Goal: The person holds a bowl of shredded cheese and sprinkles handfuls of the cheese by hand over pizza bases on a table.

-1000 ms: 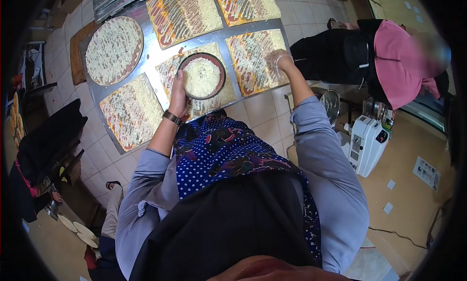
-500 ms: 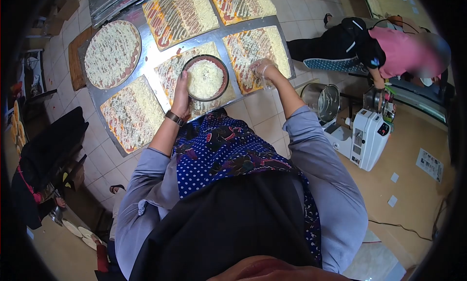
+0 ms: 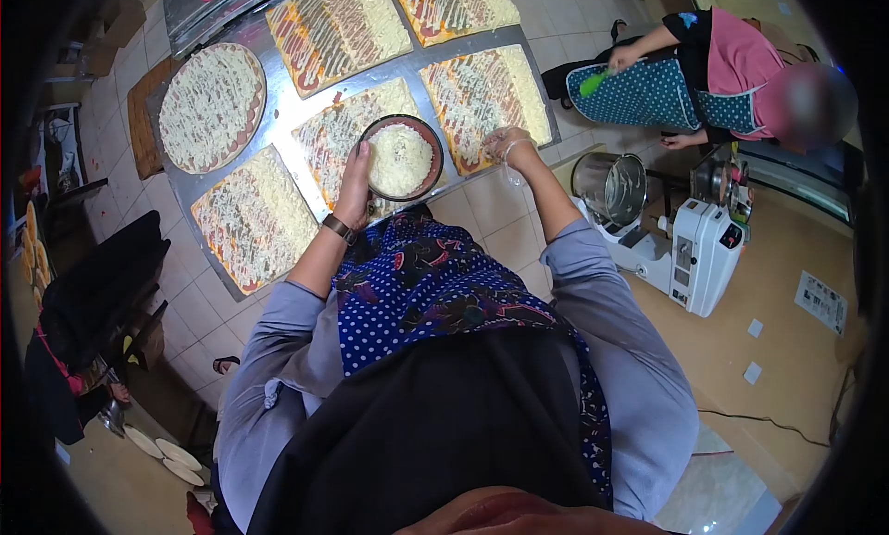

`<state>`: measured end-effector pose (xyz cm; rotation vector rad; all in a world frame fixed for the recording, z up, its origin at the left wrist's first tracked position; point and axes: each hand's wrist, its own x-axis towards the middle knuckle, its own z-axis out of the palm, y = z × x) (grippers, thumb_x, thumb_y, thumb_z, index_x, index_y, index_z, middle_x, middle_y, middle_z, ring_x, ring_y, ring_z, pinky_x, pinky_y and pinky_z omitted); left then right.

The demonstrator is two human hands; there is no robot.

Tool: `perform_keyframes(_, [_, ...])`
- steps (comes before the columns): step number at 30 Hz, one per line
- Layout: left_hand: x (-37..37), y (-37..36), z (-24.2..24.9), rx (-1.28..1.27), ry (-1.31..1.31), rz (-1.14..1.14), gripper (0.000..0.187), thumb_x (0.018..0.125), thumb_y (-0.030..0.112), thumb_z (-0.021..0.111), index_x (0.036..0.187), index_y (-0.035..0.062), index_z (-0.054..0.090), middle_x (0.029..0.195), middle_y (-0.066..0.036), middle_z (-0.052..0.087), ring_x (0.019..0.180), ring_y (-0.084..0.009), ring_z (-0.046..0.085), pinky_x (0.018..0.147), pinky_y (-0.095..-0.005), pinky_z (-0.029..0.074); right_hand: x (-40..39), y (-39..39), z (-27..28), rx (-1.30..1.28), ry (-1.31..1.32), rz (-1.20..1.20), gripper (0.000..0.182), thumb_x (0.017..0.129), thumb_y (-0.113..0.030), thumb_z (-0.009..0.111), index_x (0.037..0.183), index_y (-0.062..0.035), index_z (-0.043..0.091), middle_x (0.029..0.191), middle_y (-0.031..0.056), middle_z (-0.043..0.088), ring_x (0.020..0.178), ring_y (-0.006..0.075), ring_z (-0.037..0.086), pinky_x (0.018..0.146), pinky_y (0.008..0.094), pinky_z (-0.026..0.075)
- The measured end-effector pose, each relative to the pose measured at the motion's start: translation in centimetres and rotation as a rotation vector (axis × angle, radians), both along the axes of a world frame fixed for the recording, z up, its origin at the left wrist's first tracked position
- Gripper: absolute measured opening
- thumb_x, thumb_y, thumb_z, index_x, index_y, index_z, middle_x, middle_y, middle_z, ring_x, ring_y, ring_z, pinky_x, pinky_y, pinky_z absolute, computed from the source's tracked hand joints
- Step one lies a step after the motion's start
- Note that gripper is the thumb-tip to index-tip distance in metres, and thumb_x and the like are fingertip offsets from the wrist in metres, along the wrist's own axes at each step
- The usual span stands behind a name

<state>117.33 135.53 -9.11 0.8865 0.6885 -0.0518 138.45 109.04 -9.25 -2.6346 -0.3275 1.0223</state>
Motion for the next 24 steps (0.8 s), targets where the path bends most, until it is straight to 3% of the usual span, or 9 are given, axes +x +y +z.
perform_keyframes(5, [0.7,-1.1,0.6,0.124,0.016,-0.051,0.071,0.098,0.051,0.044,0.143,-0.0021,0.032,0.142,-0.018,0.04,0.131,-0.0245,0.037,0.109,-0.0332,0.028,0.4,-0.9,-0.5,-0.115,-0.471,0.278,0.016,0.077,-0.004,0.067,0.089,-0.0098,0.075,0.08,0.0095,0.071,0.072,0.0167,0.068,0.068,0.0289,0.054])
perform_keyframes(8, [1.9,-2.4,0.8,0.117,0.028,-0.052,0.071,0.097,0.051,0.044,0.143,-0.0028,0.031,0.141,-0.019,0.041,0.13,-0.0249,0.039,0.109,-0.0333,0.029,0.5,0.6,1.1,0.36,-0.242,-0.194,0.011,0.08,-0.012,0.066,0.088,-0.0084,0.073,0.086,0.0148,0.07,0.074,0.0248,0.069,0.073,0.0321,0.054])
perform_keyframes(10, [2.7,-3.4,1.1,0.052,0.069,-0.059,0.069,0.098,0.049,0.044,0.142,-0.0022,0.033,0.14,-0.019,0.042,0.128,-0.024,0.041,0.106,-0.0338,0.034,-1.6,4.1,5.3,0.476,-0.083,-0.034,0.012,0.084,-0.012,0.069,0.095,-0.0081,0.073,0.086,0.0052,0.072,0.074,0.0118,0.067,0.067,0.0254,0.054])
perform_keyframes(12, [3.7,-4.4,1.6,0.006,0.036,-0.083,0.067,0.098,0.049,0.044,0.141,-0.002,0.034,0.138,-0.019,0.043,0.126,-0.024,0.043,0.104,-0.0336,0.036,-4.0,6.4,6.3,0.563,-0.114,0.32,0.025,0.089,-0.023,0.064,0.11,-0.0088,0.068,0.103,0.0091,0.069,0.087,0.0182,0.068,0.076,0.0308,0.054])
perform_keyframes(13, [4.2,-4.9,1.9,-0.037,0.007,-0.099,0.065,0.099,0.048,0.044,0.141,-0.0017,0.035,0.137,-0.019,0.044,0.123,-0.0241,0.045,0.102,-0.0334,0.039,-4.6,7.5,5.4,0.561,-0.12,0.316,0.025,0.089,-0.023,0.064,0.11,-0.0088,0.068,0.103,0.0091,0.069,0.087,0.0182,0.068,0.076,0.0308,0.054])
perform_keyframes(15, [4.9,-5.8,2.7,-0.04,-0.018,-0.09,0.063,0.099,0.046,0.044,0.139,-0.0016,0.036,0.132,-0.018,0.047,0.117,-0.0238,0.05,0.098,-0.0327,0.042,-5.3,9.4,3.0,-0.161,-0.283,0.83,0.046,0.089,-0.042,0.059,0.123,-0.0114,0.06,0.121,0.015,0.06,0.103,0.0276,0.063,0.089,0.0384,0.05])
perform_keyframes(19, [6.1,-6.6,3.4,-0.055,-0.033,0.056,0.063,0.099,0.048,0.045,0.138,-0.0014,0.037,0.128,-0.017,0.049,0.115,-0.0233,0.051,0.097,-0.0337,0.043,-6.2,11.0,8.3,-0.287,-0.07,0.585,0.062,0.085,-0.055,0.055,0.131,-0.0136,0.053,0.129,0.0188,0.054,0.113,0.0351,0.057,0.097,0.0426,0.044])
perform_keyframes(21, [6.5,-6.6,2.4,-0.145,-0.046,0.062,0.066,0.098,0.049,0.045,0.139,-0.0023,0.036,0.131,-0.018,0.048,0.119,-0.0241,0.048,0.102,-0.0343,0.039,-5.1,10.3,7.1,-0.094,-0.04,0.675,0.05,0.083,-0.046,0.062,0.119,-0.0111,0.061,0.105,0.019,0.067,0.097,0.0315,0.066,0.082,0.0391,0.054])
perform_keyframes(24, [7.5,-7.3,0.0,-0.003,-0.038,-0.006,0.068,0.098,0.049,0.045,0.139,-0.004,0.035,0.132,-0.018,0.047,0.122,-0.0236,0.046,0.104,-0.0341,0.036,-2.4,8.7,3.2,-0.002,0.209,0.512,0.046,0.076,-0.033,0.072,0.116,-0.0124,0.063,0.103,0.0159,0.067,0.093,0.0274,0.066,0.082,0.0368,0.052])
